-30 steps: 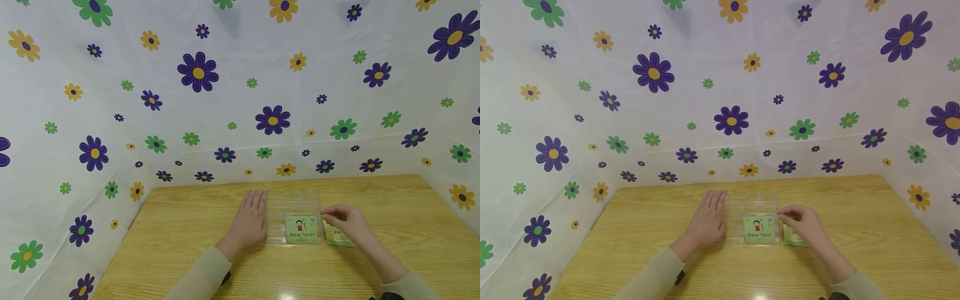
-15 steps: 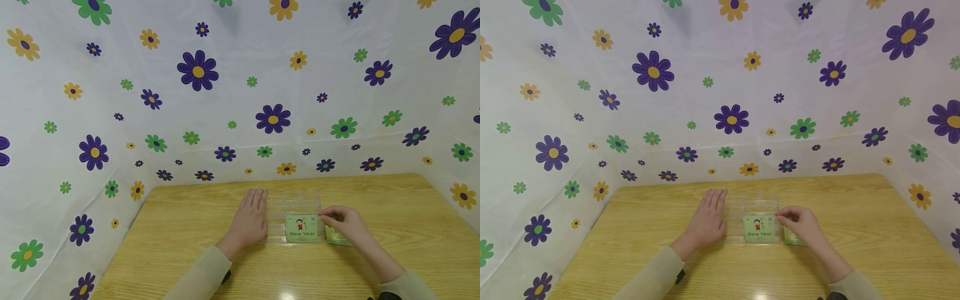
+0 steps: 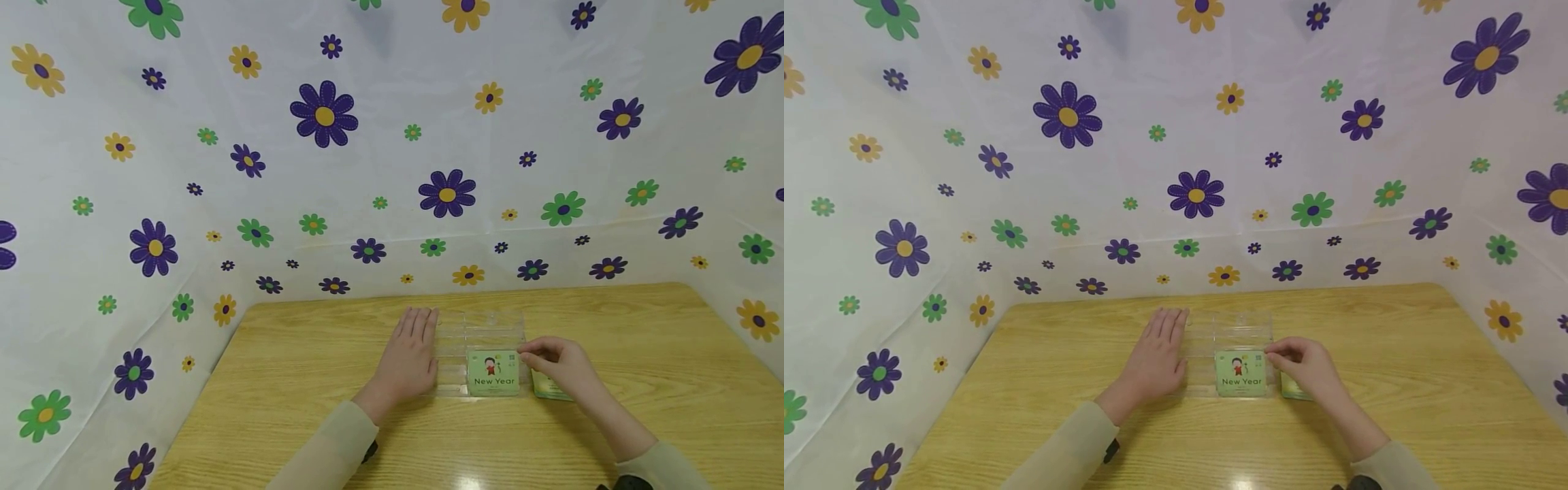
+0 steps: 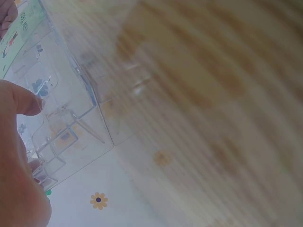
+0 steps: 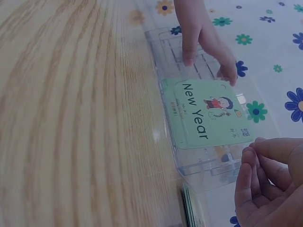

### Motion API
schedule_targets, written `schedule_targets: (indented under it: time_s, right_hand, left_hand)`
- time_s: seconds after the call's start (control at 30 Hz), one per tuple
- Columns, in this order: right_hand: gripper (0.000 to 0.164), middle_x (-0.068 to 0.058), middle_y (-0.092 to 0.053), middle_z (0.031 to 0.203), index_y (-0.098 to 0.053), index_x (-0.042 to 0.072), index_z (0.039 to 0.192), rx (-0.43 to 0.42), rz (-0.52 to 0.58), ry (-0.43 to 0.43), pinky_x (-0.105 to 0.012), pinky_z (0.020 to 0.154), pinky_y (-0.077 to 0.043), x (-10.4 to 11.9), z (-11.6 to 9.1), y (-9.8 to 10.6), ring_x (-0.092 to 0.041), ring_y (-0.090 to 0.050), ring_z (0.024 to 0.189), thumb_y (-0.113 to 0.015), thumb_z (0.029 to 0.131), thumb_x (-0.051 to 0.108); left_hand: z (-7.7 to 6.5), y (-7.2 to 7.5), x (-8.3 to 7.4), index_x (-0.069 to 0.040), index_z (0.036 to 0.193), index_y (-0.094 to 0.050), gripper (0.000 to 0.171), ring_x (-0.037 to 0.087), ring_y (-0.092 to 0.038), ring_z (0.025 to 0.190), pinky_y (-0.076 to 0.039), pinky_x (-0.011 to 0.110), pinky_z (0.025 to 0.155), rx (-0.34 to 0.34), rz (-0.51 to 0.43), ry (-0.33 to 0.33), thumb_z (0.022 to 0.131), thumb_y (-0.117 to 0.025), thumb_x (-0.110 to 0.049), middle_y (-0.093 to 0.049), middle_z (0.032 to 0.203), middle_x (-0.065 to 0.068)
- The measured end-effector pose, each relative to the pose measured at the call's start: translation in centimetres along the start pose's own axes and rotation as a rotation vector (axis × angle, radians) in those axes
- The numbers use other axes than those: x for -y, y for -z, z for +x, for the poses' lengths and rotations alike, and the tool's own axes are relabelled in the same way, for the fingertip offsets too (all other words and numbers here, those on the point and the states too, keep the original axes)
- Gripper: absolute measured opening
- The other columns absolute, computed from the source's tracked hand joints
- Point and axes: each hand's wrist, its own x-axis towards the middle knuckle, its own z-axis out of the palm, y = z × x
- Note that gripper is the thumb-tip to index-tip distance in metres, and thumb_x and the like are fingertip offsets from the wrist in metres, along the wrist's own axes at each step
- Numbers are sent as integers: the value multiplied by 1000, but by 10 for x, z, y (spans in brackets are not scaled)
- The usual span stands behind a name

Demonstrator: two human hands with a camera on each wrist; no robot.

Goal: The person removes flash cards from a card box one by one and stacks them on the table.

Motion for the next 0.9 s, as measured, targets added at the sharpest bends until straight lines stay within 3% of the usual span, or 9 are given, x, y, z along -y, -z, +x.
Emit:
schedule_targets:
  time_s: [0.9]
  right_hand:
    - [15,-18,-79,102,-79,-3,105,-100,-85,4,-17,68,-56,3,-1,-11,-4,-64,76,-78,93,5]
  left_hand:
    - [0,0,-1,1,166,-22,81,33,-36,155,-21,48,136,11,-8,2,103,-58,-34,-38,165,17]
